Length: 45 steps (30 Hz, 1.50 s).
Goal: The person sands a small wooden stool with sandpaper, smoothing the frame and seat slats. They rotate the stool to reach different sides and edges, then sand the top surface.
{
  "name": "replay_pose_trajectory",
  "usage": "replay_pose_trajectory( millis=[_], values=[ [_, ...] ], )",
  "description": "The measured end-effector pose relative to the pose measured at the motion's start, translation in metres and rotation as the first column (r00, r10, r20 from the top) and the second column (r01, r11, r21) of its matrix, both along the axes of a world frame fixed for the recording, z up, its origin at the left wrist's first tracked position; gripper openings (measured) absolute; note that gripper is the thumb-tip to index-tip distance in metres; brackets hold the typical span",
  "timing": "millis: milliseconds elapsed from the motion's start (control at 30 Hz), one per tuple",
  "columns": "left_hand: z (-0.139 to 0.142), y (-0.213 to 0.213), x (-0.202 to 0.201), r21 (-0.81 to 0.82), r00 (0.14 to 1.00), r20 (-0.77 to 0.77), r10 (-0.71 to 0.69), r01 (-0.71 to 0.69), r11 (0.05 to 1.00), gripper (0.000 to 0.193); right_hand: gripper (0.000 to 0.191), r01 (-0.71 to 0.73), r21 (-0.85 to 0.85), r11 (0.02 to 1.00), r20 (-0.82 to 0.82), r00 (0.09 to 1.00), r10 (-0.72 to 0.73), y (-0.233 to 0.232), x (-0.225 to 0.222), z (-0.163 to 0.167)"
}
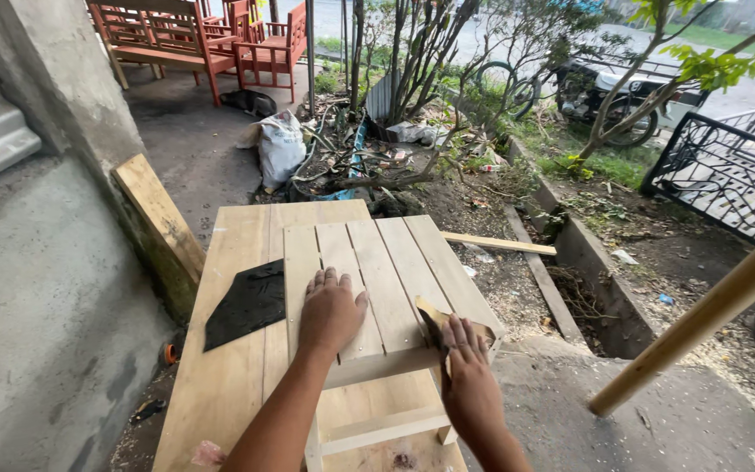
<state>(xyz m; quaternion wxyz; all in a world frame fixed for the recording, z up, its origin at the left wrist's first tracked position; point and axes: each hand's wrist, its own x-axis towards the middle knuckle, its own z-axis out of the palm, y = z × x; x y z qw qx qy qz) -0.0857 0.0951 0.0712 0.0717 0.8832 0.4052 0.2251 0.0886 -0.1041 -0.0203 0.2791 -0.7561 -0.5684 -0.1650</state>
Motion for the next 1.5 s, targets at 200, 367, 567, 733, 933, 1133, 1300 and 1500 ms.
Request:
replay_pose_trajectory(
  millis=[200,367,567,733,933,1133,1300,1500],
  values=[
    [0.001,0.000,-0.002,0.001,1.000,-0.020,0.003,-0.003,1.000,0.055,0.040,0.270,-0.222,0.937,0.084,0.963,-0.258,0.012,0.045,0.033],
    [0.002,0.002,-0.002,-0.022,0.999,-0.033,0.016,-0.016,1.000,0.056,0.038,0.259,-0.276,0.926,0.464,0.879,-0.107,0.004,-0.015,0.011],
    [-0.001,0.006,-0.003,0.002,0.999,-0.038,0.011,-0.011,1.000,0.055,0.035,0.390,-0.400,0.830,0.568,0.816,-0.109,0.000,-0.004,0.028],
    [-0.005,0.008,-0.004,0.017,0.999,-0.021,0.028,-0.027,0.999,0.055,0.046,0.168,-0.093,0.981,-0.204,0.962,-0.184,0.001,0.008,0.043],
    [-0.009,0.013,-0.005,0.022,0.997,-0.068,0.027,-0.025,0.999,0.055,0.055,-0.080,0.064,0.995,-0.008,0.997,0.081,0.009,-0.039,0.017],
    [-0.012,0.015,-0.005,0.043,1.000,-0.021,0.017,-0.016,0.999,0.055,0.038,0.189,0.004,0.982,-0.263,0.948,-0.181,0.004,0.019,0.028],
    [-0.011,0.013,-0.003,0.021,0.999,-0.045,0.020,-0.019,1.000,0.055,0.048,-0.003,0.114,0.993,0.073,0.997,-0.005,0.017,-0.017,-0.002],
    [-0.009,0.010,-0.005,0.039,1.000,-0.012,-0.015,0.015,0.999,0.054,0.025,0.323,-0.319,0.891,0.198,0.942,-0.271,0.010,0.028,0.013]
  ],
)
